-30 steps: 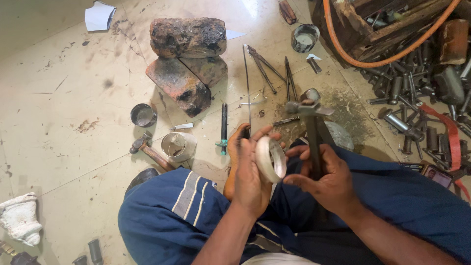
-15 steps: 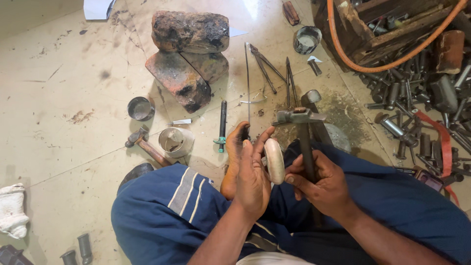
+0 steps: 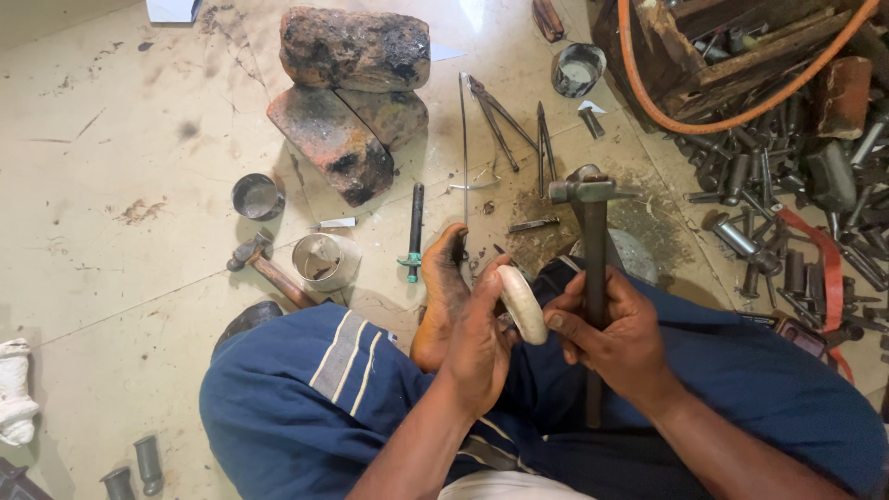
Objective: The person sits on the floor and uses a hammer to shape a white metal ring on a metal rod. They repeatedly strike the ring, rotate it, and inspect its shape. The person also briefly fits the ring onto a cylindrical metal container to check the fit.
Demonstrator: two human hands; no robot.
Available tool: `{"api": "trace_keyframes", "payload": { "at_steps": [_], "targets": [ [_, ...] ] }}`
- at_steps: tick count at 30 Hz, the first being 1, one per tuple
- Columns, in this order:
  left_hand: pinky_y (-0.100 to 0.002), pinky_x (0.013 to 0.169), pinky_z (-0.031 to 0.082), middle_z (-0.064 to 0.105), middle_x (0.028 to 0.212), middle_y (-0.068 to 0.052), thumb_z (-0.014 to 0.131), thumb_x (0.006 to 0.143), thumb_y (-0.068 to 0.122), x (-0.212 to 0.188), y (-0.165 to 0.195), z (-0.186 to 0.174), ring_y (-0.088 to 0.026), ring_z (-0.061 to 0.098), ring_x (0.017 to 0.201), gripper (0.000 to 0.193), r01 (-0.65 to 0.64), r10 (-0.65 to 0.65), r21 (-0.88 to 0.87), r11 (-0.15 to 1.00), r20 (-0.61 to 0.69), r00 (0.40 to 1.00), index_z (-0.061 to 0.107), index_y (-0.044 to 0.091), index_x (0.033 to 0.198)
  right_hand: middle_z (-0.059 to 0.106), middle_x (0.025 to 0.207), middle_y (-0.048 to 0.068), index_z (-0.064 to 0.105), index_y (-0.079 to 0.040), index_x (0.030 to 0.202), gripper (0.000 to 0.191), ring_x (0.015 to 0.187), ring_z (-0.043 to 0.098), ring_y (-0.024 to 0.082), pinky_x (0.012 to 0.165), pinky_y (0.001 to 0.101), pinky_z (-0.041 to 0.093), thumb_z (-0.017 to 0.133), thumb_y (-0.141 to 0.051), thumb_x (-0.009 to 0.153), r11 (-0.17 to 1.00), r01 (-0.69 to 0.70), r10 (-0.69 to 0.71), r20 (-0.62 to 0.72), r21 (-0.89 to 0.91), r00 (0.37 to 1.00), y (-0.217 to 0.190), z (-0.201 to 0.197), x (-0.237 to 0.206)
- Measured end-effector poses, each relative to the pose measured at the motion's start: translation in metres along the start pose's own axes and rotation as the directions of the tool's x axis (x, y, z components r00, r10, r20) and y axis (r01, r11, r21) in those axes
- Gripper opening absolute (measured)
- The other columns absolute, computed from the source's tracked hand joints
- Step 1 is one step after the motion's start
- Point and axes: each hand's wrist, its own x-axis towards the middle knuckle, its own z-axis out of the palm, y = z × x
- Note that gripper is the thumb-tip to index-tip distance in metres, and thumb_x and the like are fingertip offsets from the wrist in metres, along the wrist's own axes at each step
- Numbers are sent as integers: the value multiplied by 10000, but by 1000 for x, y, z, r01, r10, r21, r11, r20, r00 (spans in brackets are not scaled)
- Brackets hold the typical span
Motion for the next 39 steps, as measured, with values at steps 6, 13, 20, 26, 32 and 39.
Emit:
{"api": "trace_keyframes", "payload": {
  "at_steps": [6, 13, 20, 26, 32, 39],
  "targets": [
    [-366, 890, 504, 557, 1231, -43, 472, 1025, 480, -4, -3, -2, -160, 556, 1112, 557, -4, 4, 1, 1000, 53, 999, 470, 123, 1453, 761, 844, 103, 563, -72, 1081, 292, 502, 620, 96, 379, 219, 406, 761, -50, 866, 998, -67, 66, -46, -15, 997, -2, -1, 1],
    [-370, 884, 528, 559, 1256, -37, 499, 1017, 491, -4, -1, -2, -154, 588, 1094, 575, 14, -15, 13, 1000, 79, 997, 475, 118, 1454, 755, 837, 104, 559, -70, 1088, 300, 485, 598, 99, 364, 220, 381, 757, -55, 863, 995, -101, 101, -59, -4, 993, -5, -1, 2],
    [-406, 953, 559, 535, 1304, -90, 726, 915, 287, -5, -4, -9, -199, 592, 1163, 797, -109, 93, 87, 990, 165, 982, 324, 132, 1585, 777, 886, 131, 546, -66, 1079, 276, 490, 610, 100, 373, 223, 405, 737, -51, 880, 995, -104, 104, -41, -4, 994, -10, -1, 3],
    [-499, 1032, 564, 547, 1379, -212, 666, 981, 341, -4, 4, -18, -338, 633, 1234, 756, -63, 146, -308, 949, 256, 956, 292, 116, 1598, 779, 1072, 188, 558, -40, 1068, 272, 589, 587, 50, 484, 206, 483, 747, -1, 875, 994, 31, -28, 25, -108, 999, -20, -8, 3],
    [-564, 1005, 560, 550, 1390, -268, 521, 1047, 462, -12, 9, -14, -450, 619, 1218, 676, -48, 220, -433, 900, 355, 909, 318, 111, 1588, 720, 1262, 211, 563, -50, 1144, 378, 651, 548, 11, 557, 198, 511, 771, 47, 844, 974, 221, -213, 122, -54, 969, -21, -11, 4],
    [-564, 1005, 557, 548, 1428, -302, 499, 1008, 431, -19, 14, -10, -460, 614, 1230, 655, -65, 242, -422, 904, 381, 892, 391, 87, 1554, 711, 1247, 221, 566, -47, 1129, 367, 679, 579, 12, 546, 201, 517, 761, 67, 840, 978, 193, -185, 98, -83, 978, -20, -11, 3]
  ]
}}
